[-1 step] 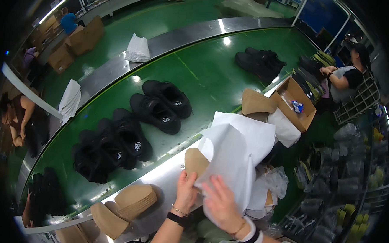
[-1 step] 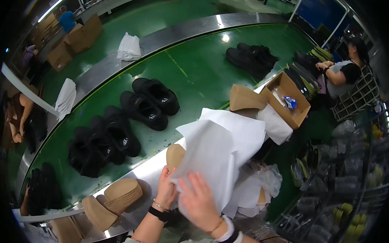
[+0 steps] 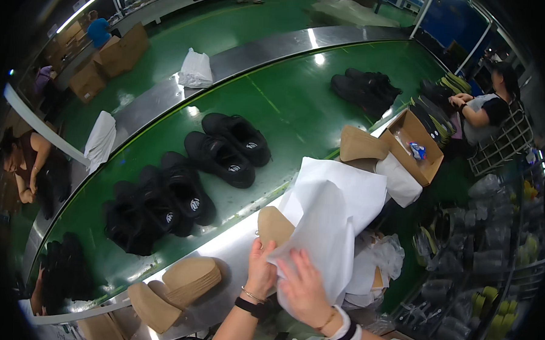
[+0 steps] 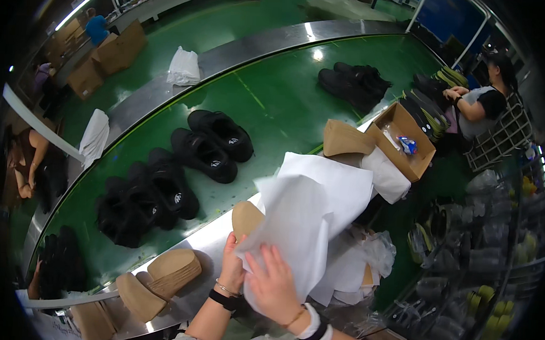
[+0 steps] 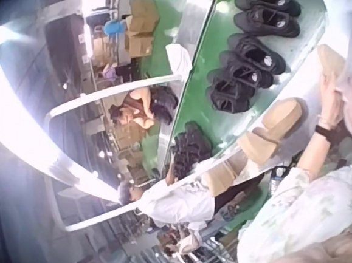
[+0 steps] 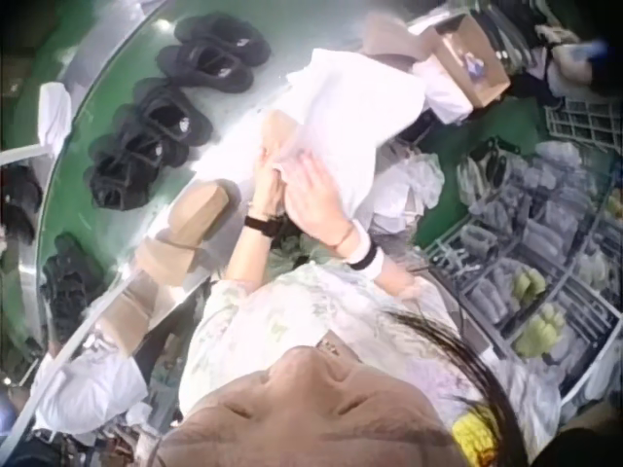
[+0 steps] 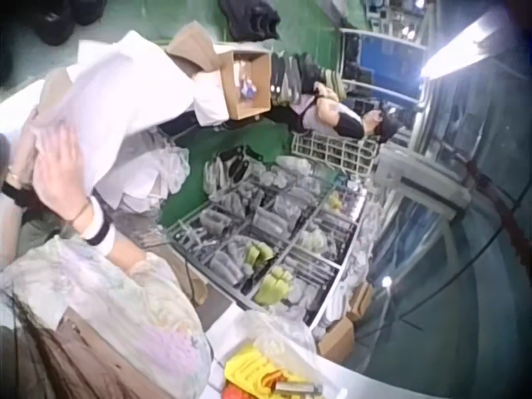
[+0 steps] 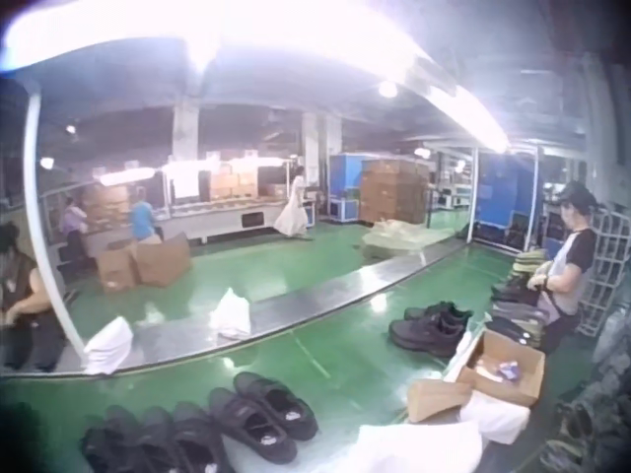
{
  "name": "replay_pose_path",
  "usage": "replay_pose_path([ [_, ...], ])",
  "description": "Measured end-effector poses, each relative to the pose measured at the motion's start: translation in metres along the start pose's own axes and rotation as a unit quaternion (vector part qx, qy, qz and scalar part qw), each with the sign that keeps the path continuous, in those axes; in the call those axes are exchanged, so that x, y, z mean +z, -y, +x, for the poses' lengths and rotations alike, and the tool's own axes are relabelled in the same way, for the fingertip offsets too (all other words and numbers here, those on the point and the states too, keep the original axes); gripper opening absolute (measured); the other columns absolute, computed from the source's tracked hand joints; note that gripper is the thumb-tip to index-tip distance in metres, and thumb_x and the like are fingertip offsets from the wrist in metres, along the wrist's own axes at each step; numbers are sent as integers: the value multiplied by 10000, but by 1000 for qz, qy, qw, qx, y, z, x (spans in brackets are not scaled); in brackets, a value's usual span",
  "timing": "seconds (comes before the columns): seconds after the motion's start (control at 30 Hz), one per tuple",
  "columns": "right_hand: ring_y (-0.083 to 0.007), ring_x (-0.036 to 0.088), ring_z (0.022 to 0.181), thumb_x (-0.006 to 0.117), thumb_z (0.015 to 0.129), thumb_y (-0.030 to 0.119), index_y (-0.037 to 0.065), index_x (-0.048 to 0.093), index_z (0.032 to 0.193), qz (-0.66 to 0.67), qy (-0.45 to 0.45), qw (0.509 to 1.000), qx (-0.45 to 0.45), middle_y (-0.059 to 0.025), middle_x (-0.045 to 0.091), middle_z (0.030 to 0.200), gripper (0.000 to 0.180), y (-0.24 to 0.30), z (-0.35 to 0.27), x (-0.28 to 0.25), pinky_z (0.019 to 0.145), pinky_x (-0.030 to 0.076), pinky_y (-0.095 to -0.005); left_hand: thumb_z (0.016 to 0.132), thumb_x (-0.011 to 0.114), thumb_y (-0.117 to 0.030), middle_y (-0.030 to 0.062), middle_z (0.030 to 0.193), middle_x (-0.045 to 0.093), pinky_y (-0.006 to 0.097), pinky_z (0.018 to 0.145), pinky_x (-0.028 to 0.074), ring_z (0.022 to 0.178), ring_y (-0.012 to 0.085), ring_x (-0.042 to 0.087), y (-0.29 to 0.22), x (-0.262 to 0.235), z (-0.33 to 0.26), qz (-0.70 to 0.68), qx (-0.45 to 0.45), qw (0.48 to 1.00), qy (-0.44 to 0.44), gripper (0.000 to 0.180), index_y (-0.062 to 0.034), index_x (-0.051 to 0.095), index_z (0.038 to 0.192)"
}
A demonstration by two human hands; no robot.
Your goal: Stuffing black sneakers with packing paper and cardboard inserts then arranging them on a conveyor belt.
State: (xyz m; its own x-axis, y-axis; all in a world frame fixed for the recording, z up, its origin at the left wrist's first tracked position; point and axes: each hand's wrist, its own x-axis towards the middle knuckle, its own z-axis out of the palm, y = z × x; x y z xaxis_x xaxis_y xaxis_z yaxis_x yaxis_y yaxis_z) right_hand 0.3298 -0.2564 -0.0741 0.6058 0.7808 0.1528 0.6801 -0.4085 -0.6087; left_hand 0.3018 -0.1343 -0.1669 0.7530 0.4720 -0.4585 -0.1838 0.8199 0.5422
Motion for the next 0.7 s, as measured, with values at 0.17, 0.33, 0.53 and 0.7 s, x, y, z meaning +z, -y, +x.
replay_pose_path([
  [0.17,-429,430,1118,517,862,174,14,514,1186,52,54,991,-107,-223,467,1181,361,22,18,3,930,381,-430,883,575,-118,62,1043,591,279,831,452,924,135,569,-41,-17,-20,26,49,998,1,195,-60,488,1047],
  [0.33,-297,522,991,552,795,128,11,564,999,65,63,993,-72,-117,570,1024,235,10,81,-19,799,437,-388,888,552,-88,63,1041,594,295,853,449,922,144,572,-84,-2,-54,-74,84,992,53,154,-62,497,1029],
  [0.53,-279,348,1271,540,761,158,90,510,1138,-59,100,944,-309,-100,371,1367,385,97,87,8,991,311,-506,918,497,-122,51,1060,586,293,850,463,959,153,571,-128,-28,-83,-79,153,984,39,101,-74,487,1006],
  [0.7,-265,366,1262,528,760,129,76,511,1132,-113,163,843,-499,-93,418,1316,376,127,86,25,1008,304,-516,931,486,-300,83,1120,572,336,886,453,1021,199,555,-158,-64,-107,-149,70,981,104,344,-54,487,1170],
])
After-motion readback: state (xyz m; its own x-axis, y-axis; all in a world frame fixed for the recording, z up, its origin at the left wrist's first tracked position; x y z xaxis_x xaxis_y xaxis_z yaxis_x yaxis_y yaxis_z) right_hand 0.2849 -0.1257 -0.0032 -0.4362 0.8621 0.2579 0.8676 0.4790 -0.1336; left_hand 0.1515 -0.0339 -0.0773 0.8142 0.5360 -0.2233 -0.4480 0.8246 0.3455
